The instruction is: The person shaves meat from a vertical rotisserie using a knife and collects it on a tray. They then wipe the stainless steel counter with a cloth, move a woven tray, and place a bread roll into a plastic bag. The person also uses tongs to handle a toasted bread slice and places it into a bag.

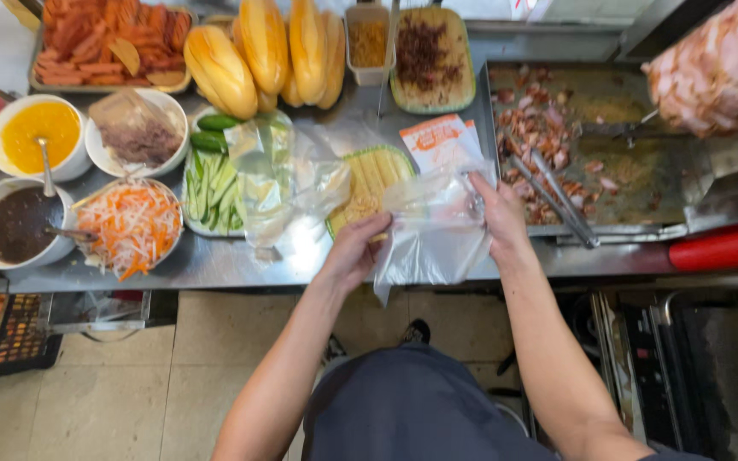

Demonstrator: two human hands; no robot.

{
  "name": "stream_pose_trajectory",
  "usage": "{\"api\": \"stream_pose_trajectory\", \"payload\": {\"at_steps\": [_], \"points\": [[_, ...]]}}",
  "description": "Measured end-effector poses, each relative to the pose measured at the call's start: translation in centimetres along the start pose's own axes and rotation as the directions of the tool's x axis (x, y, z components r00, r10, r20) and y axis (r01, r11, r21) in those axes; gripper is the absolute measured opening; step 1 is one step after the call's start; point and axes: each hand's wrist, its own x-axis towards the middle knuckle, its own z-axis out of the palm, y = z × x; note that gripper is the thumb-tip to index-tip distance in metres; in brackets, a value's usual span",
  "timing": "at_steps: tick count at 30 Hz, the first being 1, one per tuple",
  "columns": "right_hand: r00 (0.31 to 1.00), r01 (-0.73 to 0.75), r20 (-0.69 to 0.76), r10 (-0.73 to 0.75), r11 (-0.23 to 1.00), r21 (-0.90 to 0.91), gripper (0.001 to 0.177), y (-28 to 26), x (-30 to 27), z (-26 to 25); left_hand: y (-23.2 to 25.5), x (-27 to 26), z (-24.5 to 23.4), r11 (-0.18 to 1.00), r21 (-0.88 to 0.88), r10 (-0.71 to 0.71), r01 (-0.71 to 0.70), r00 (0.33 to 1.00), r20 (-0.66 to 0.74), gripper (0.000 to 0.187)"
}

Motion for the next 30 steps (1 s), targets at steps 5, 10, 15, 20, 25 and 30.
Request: {"api": "stream_pose_trajectory", "payload": {"at_steps": [5, 10, 15, 20, 25, 30], "points": [[0.997, 0.017, 0.078, 0.002, 0.971, -0.239, 0.025, 1.8, -0.8, -0.6, 0.6, -0.3, -0.6, 0.984, 0.047, 0.176, -0.172, 0.977, -0.119, 0.015], [0.976, 0.201, 0.171, -0.136, 0.87, -0.45, 0.045, 1.2, -2.7, 1.1, 2.3, -1.9, 0.9, 0.986, 0.047, 0.162, -0.158, 0.98, -0.112, 0.015], [0.67, 0.596, 0.303, -0.678, 0.248, -0.763, 0.066, -1.0, -4.6, 3.9, 3.2, -2.5, 1.8, 0.984, 0.102, 0.154, -0.145, 0.984, -0.088, 0.028], [0.92, 0.337, 0.377, -0.111, 0.715, -0.613, 0.026, -2.1, -6.7, 6.4, 2.3, -2.0, 2.8, 0.973, 0.181, 0.165, -0.142, 0.978, -0.124, 0.026], [0.863, 0.384, 0.486, -0.137, 0.804, -0.454, 0.022, -2.8, -6.8, 7.8, 2.0, -1.4, 3.2, 0.975, 0.14, 0.169, -0.17, 0.985, 0.02, 0.024], [0.857, 0.494, 0.406, -0.317, 0.729, -0.474, 0.016, -3.0, -5.7, 6.4, 3.7, -1.3, 0.8, 0.942, 0.131, 0.315, -0.309, 0.949, -0.028, 0.021]]}}
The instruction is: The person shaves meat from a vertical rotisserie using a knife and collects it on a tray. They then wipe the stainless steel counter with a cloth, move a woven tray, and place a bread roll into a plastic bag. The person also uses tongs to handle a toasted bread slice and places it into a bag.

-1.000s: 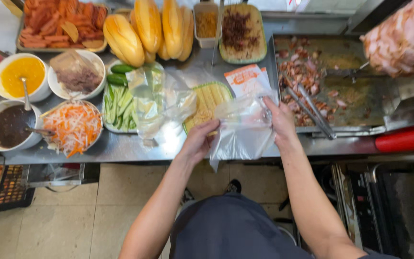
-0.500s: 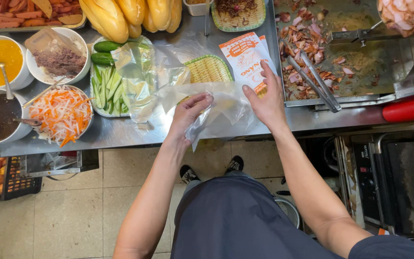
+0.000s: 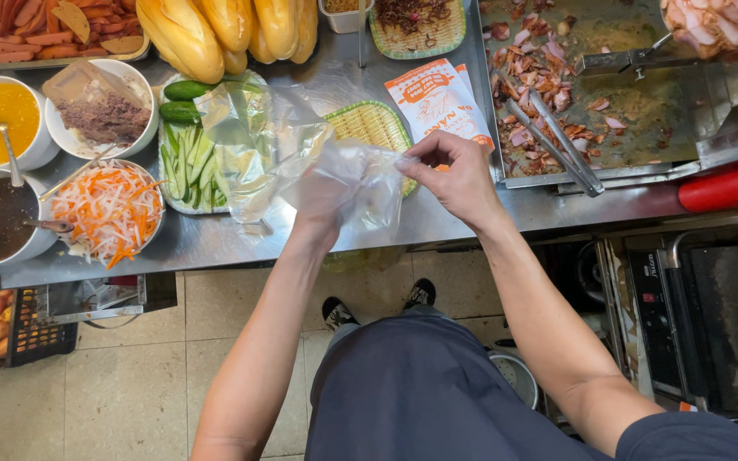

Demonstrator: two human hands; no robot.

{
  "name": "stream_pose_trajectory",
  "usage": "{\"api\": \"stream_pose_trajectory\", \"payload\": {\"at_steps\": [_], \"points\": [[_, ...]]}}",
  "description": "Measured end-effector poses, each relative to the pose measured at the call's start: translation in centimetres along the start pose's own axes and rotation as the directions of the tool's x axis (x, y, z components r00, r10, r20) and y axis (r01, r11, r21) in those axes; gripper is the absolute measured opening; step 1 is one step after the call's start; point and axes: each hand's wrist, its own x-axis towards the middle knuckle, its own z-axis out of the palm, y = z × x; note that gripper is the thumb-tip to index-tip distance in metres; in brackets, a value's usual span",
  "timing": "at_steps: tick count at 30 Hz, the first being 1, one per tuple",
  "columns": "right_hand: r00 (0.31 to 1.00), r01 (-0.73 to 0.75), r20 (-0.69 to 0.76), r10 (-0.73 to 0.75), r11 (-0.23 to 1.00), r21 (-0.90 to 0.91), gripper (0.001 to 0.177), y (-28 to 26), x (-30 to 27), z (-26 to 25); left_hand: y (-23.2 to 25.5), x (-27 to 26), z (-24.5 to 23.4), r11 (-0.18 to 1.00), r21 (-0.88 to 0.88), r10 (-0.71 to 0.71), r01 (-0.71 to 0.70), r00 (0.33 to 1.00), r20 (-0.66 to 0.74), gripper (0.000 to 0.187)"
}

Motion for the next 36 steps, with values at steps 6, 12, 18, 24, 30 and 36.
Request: {"api": "stream_pose_trajectory", "payload": {"at_steps": [6, 12, 18, 24, 30, 36], "points": [[0.961, 0.041, -0.272, -0.058, 0.997, -0.065, 0.012, 2.3, -0.5, -2.5, 6.0, 1.8, -5.3, 0.875, -0.369, 0.111, -0.314, 0.871, -0.478, 0.016], [0.989, 0.064, -0.096, -0.112, 0.91, -0.411, 0.07, -0.3, -1.3, -1.5, 8.0, 0.7, -2.3, 0.911, 0.28, 0.397, -0.302, 0.822, -0.407, 0.016], [0.932, 0.337, -0.063, -0.357, 0.917, -0.212, 0.073, -3.2, -0.1, 2.8, 5.6, -2.7, 5.0, -0.04, 0.837, 0.626, -0.546, 0.639, 0.446, 0.028], [0.977, -0.158, -0.172, 0.126, 0.969, -0.191, 0.051, 0.7, 3.0, -2.6, 11.0, -3.8, -0.4, -0.141, 0.987, 0.577, -0.075, 0.804, 0.143, 0.021], [0.978, -0.202, -0.001, 0.206, 0.958, -0.203, 0.066, 8.2, 5.7, -8.0, 12.3, -5.2, -3.4, 0.828, 0.554, 0.131, -0.085, 0.99, -0.044, 0.017], [0.926, -0.35, -0.152, 0.346, 0.635, -0.688, 0.075, 15.8, 9.5, -8.3, 14.1, -5.4, -2.1, 0.975, 0.164, 0.134, -0.15, 0.986, 0.103, 0.045]]}}
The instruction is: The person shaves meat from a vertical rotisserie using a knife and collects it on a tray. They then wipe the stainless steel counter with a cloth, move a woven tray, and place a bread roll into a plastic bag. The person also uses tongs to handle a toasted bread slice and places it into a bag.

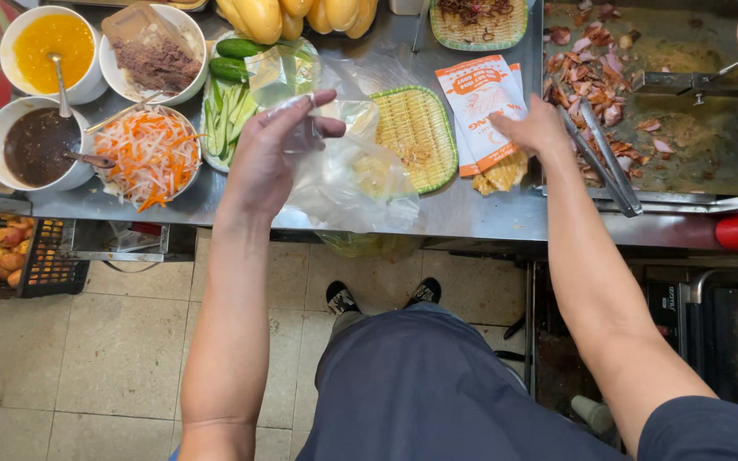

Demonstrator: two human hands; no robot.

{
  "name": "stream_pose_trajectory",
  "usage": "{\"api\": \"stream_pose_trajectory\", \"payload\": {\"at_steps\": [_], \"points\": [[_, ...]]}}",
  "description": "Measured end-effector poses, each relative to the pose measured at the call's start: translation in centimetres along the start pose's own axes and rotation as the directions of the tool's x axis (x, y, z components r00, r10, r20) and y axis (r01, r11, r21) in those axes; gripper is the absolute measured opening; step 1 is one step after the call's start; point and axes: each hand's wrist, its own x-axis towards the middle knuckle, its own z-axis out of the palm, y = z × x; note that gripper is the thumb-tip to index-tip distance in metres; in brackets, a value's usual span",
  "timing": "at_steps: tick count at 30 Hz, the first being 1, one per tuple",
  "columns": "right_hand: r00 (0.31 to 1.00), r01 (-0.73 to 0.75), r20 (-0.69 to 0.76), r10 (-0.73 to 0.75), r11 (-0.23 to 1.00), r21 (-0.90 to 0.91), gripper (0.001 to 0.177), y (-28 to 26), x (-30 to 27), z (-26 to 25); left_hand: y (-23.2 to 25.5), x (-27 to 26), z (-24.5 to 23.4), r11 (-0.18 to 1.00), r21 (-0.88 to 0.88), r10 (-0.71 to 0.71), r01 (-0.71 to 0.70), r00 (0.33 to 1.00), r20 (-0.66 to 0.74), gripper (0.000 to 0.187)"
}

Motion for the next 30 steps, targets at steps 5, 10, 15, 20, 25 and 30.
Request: {"api": "stream_pose_trajectory", "payload": {"at_steps": [5, 10, 15, 20, 25, 30], "points": [[0.991, -0.108, 0.095, 0.092, 0.977, 0.183, 0.082, 1.4, -0.8, 1.6, 2.1, 0.7, 1.4, 0.996, -0.058, 0.064, -0.069, 0.994, -0.089, 0.067], [0.997, -0.053, 0.063, 0.042, 0.981, 0.185, 0.088, 1.5, -1.8, 1.4, 4.0, 2.1, 2.4, 0.954, 0.247, 0.15, -0.168, 0.984, 0.093, 0.064], [0.976, -0.202, 0.136, 0.17, 0.938, 0.281, 0.083, 0.8, -1.7, 1.8, 5.8, 2.4, 3.1, 0.923, 0.304, 0.157, -0.237, 0.951, 0.265, 0.053], [0.966, -0.244, 0.225, 0.126, 0.735, 0.633, 0.07, 0.1, -2.8, 2.2, 7.0, 1.1, 2.8, 0.629, 0.776, -0.17, 0.043, 0.982, 0.084, 0.044], [0.964, -0.231, 0.262, 0.036, 0.599, 0.767, 0.053, -0.9, -4.6, 2.3, 7.4, -0.8, 1.5, 0.328, 0.909, -0.096, 0.256, 0.967, -0.238, 0.047], [0.924, -0.35, 0.383, -0.006, 0.395, 0.849, 0.05, -1.2, -7.0, -1.4, 7.9, -2.8, 0.9, 0.381, 0.914, 0.101, 0.137, 0.977, -0.188, 0.05]]}}
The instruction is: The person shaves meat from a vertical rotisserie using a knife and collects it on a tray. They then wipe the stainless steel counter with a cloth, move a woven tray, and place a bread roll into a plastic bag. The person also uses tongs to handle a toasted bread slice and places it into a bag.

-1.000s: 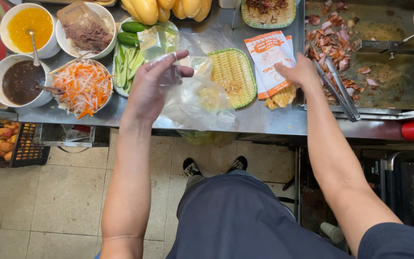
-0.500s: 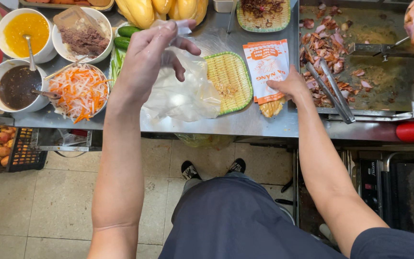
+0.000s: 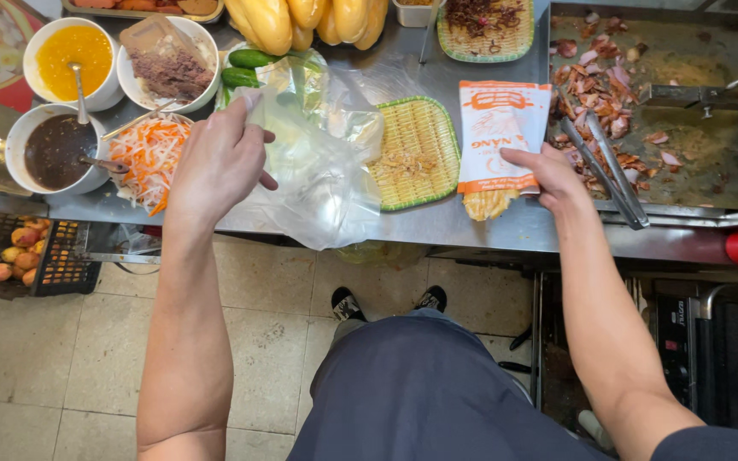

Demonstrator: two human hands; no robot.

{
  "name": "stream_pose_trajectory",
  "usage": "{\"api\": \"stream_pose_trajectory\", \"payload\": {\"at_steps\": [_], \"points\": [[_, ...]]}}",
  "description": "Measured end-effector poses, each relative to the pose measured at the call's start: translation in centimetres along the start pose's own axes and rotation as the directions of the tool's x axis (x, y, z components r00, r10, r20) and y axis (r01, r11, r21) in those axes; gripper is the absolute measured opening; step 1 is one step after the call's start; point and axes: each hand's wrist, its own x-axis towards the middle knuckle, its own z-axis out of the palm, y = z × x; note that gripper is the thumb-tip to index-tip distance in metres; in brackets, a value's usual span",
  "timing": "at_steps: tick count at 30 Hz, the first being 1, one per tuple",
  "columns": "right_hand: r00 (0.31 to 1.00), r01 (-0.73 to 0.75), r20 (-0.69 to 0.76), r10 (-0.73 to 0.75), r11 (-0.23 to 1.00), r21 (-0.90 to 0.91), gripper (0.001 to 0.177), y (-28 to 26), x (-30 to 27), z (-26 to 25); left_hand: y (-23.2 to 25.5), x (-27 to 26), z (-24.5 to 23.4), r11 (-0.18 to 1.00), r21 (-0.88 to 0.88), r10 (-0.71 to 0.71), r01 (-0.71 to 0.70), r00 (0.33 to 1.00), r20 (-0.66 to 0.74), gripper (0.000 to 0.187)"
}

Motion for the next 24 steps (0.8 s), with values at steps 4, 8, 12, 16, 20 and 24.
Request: {"api": "stream_pose_trajectory", "payload": {"at_steps": [4, 8, 12, 16, 20, 24], "points": [[0.965, -0.125, 0.262, 0.035, 0.934, 0.336, 0.055, -0.9, -3.1, 1.7, 0.6, -0.6, 0.2, 0.999, -0.042, 0.005, -0.006, 1.0, -0.02, 0.045], [0.857, -0.23, 0.511, 0.062, 0.934, 0.273, 0.066, 1.0, -5.5, 7.0, 1.2, -0.8, 0.0, 0.998, -0.056, 0.015, -0.015, 1.0, -0.006, 0.046], [0.605, -0.464, 0.793, 0.069, 0.84, 0.281, 0.073, 4.4, -7.4, 12.4, 1.1, -1.5, -1.0, 0.994, -0.049, 0.092, -0.094, 0.995, -0.044, 0.049], [0.534, -0.58, 0.839, 0.103, 0.767, 0.275, 0.073, 6.0, -7.5, 15.0, 0.3, -2.8, -2.2, 0.989, -0.087, 0.122, -0.123, 0.992, -0.012, 0.048], [0.695, -0.592, 0.683, 0.225, 0.718, 0.366, 0.067, 4.4, -7.8, 15.6, -0.7, -3.7, -1.9, 0.974, -0.127, 0.179, -0.185, 0.982, -0.057, 0.048], [0.849, -0.467, 0.48, 0.224, 0.744, 0.479, 0.059, 1.5, -10.7, 15.8, -1.4, -3.7, 2.3, 0.942, -0.031, 0.33, -0.335, 0.938, -0.103, 0.048]]}}
